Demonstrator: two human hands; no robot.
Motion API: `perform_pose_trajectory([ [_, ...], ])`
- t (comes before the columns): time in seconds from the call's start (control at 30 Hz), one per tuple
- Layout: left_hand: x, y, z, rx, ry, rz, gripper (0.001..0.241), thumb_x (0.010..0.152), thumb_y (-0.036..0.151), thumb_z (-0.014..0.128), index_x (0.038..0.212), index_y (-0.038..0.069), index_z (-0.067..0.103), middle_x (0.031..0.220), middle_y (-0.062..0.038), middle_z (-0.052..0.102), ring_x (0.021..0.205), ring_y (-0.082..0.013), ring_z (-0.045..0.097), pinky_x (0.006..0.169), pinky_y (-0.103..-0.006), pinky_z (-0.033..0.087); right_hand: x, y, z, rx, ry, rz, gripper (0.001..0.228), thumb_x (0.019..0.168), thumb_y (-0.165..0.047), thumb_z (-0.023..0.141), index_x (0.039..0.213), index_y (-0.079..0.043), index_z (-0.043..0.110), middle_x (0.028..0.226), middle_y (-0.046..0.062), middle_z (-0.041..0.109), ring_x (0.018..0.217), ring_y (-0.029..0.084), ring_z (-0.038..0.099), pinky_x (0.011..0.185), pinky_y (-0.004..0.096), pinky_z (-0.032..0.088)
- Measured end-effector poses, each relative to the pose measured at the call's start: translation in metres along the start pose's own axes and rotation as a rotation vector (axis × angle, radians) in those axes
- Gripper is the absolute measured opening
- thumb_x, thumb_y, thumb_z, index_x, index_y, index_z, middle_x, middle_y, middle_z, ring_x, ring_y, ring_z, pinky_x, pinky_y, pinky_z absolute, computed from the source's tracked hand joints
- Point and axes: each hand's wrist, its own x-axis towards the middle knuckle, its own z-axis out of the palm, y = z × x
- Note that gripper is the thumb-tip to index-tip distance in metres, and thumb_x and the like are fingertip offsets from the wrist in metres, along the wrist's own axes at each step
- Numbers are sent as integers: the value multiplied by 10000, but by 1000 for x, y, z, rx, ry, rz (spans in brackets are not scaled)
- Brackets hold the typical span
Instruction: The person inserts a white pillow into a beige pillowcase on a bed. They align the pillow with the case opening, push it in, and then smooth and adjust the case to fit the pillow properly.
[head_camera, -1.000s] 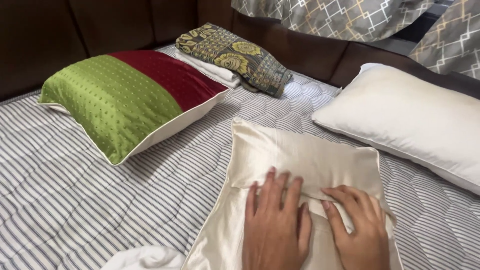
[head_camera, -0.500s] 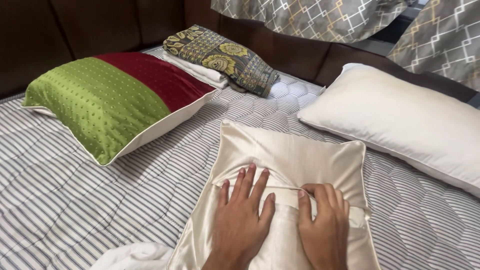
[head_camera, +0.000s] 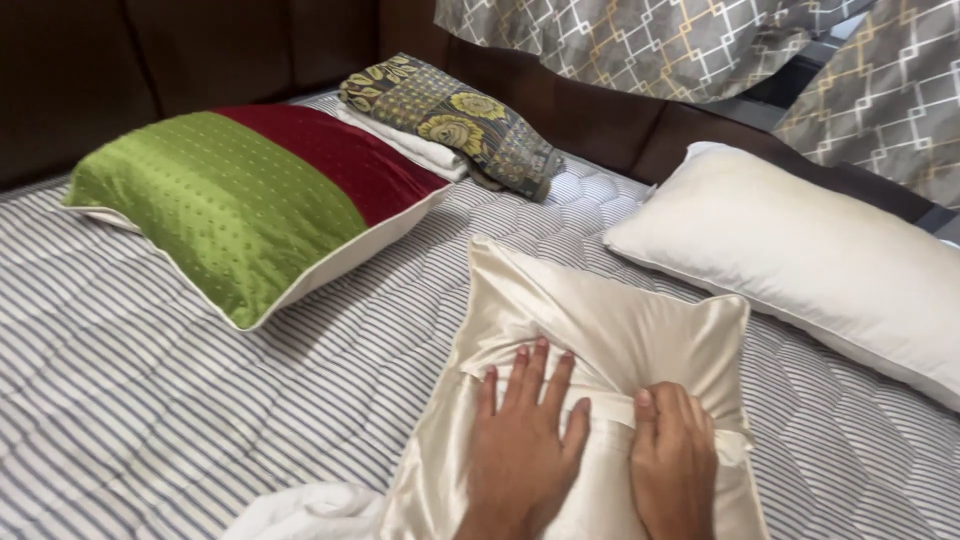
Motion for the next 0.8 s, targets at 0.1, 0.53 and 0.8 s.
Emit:
perform_pose_trajectory([
  [0.1, 0, -1, 4, -22, 13, -7, 586, 1016, 421, 431, 1507, 100, 454, 1604, -166, 352, 1492, -317, 284, 1191, -559, 109, 0, -1, -1, -37, 8, -14, 261, 1041, -247, 498, 935, -43, 621, 907, 121, 651, 924, 327, 604, 870, 450, 450],
  [0.53, -6, -8, 6, 10, -12, -41, 570, 1006, 399, 471, 1497, 109, 471, 1589, -183, 364, 1485, -332, 279, 1181, -568, 103, -1, -3, 1, -82, -137, 8, 296, 1015, -332, 510, 916, -88, 647, 913, 58, 679, 936, 264, 625, 912, 417, 455],
  [0.8, 6, 0, -2, 25, -30, -114, 614, 994, 429, 450, 1528, 127, 417, 1625, -139, 318, 1514, -301, 238, 1204, -543, 86, 20, 14, -33, 46, -186, -107, 285, 908, -351, 646, 1016, -90, 687, 1034, 73, 683, 1041, 255, 627, 939, 406, 487],
])
